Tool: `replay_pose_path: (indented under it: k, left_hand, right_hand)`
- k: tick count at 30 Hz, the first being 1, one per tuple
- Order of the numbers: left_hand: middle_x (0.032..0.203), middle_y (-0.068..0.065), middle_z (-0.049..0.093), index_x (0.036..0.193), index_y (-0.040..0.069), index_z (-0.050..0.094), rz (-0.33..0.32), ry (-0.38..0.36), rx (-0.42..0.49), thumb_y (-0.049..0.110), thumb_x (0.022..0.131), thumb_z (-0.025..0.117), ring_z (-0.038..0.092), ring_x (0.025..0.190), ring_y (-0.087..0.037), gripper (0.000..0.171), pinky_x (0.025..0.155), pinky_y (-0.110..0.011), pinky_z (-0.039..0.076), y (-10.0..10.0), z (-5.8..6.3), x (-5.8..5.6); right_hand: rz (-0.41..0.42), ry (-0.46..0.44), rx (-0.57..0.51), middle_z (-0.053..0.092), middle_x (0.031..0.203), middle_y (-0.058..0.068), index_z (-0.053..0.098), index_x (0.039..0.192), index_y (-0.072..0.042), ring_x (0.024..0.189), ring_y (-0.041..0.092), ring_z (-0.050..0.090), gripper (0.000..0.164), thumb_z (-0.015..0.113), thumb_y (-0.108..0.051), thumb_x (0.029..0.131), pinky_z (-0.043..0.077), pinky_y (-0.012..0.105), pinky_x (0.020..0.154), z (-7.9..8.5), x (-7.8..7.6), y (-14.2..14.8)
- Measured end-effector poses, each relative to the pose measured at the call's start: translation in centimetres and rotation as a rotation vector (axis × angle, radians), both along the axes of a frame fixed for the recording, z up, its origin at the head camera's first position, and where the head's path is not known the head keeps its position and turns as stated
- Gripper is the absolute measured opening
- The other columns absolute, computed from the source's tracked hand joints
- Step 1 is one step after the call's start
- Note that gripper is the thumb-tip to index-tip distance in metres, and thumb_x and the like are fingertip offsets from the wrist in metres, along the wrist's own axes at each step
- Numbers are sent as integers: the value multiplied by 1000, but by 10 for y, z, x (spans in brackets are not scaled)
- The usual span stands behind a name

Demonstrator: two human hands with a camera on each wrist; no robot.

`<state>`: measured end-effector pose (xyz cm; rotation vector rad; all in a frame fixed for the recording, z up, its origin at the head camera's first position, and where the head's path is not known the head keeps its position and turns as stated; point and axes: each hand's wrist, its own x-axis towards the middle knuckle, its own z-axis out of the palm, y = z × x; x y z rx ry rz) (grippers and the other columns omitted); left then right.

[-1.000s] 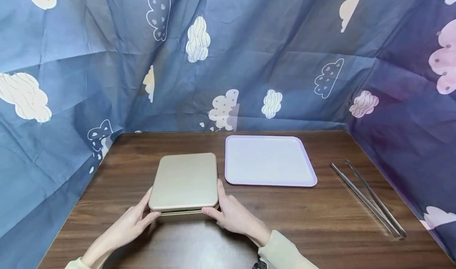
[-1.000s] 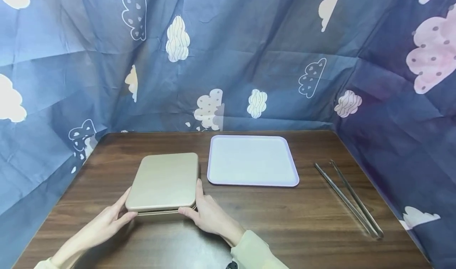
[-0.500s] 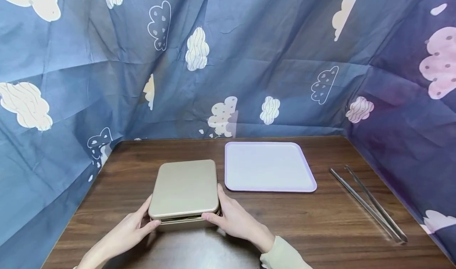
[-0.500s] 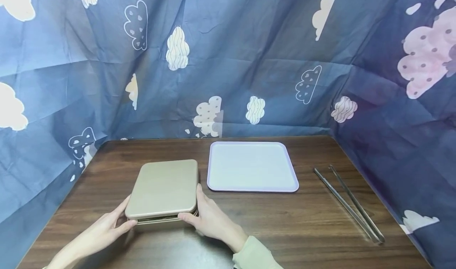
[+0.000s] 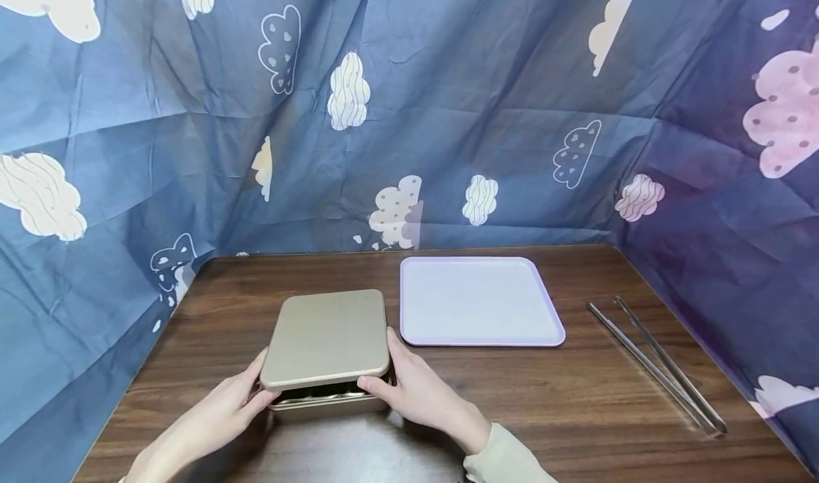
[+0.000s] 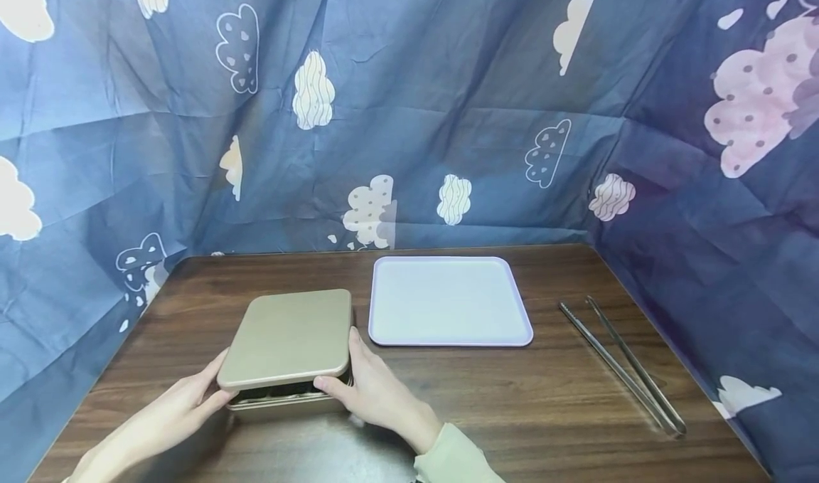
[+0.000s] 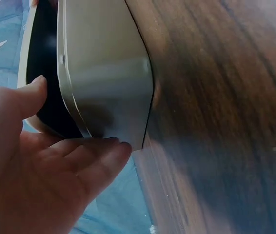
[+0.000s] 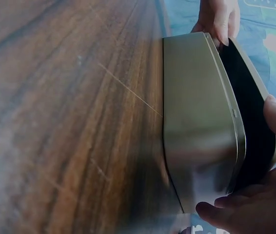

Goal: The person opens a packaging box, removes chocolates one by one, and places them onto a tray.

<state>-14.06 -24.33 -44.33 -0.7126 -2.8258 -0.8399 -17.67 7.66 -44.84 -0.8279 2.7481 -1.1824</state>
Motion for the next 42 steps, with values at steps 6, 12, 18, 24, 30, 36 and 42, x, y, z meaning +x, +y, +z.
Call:
replay_pose_path:
  k: [6,12,18,24,30,36,42]
  left_hand:
    - [137,-12,56,151,1,28,26,1,25,14,98,61,54,120,-27,63,96,-41,48,2,2,-1]
    - [136,-9,56,150,8,33,70,41,66,16,100,57,53,122,-26,56,95,-47,47,7,3,-5]
    - [123,-11,64,145,5,35,116,110,112,11,100,56,59,113,-26,50,90,-46,50,9,7,-12]
    - [127,-25,58,142,-3,36,143,118,147,16,103,52,56,117,-38,46,95,-54,44,9,20,-26]
    - [127,-27,58,139,1,42,193,222,203,10,101,53,58,113,-43,41,94,-56,46,12,32,-53]
    - [110,-21,67,127,0,56,302,386,305,6,98,57,65,100,-36,29,85,-50,50,18,49,-84]
    - [108,-19,69,122,-1,62,326,503,364,3,97,58,66,98,-33,25,84,-46,50,25,63,-110]
  right_hand:
    - [-1,9,-22,24,155,24,17,154,0,141,29,28,95,54,-61,92,28,45,113,0,-4,-2]
    - [2,15,-44,19,156,23,15,154,1,142,29,22,95,57,-58,92,23,45,115,5,-8,-4]
    - [-1,26,-87,17,159,17,9,155,-1,143,23,21,95,60,-53,93,22,40,116,11,-15,-9]
    - [-64,3,-114,20,157,18,11,155,-1,142,26,25,90,55,-53,96,23,42,115,17,-24,-13]
    - [-102,50,-155,22,157,18,11,155,-2,141,25,26,81,53,-44,99,22,37,116,21,-42,-18]
    - [-189,104,-247,33,152,18,16,155,-3,137,27,36,74,55,-31,98,29,40,113,33,-56,-29]
    - [-307,146,-379,48,143,16,27,153,-11,129,27,47,63,54,-23,98,37,40,108,46,-74,-40]
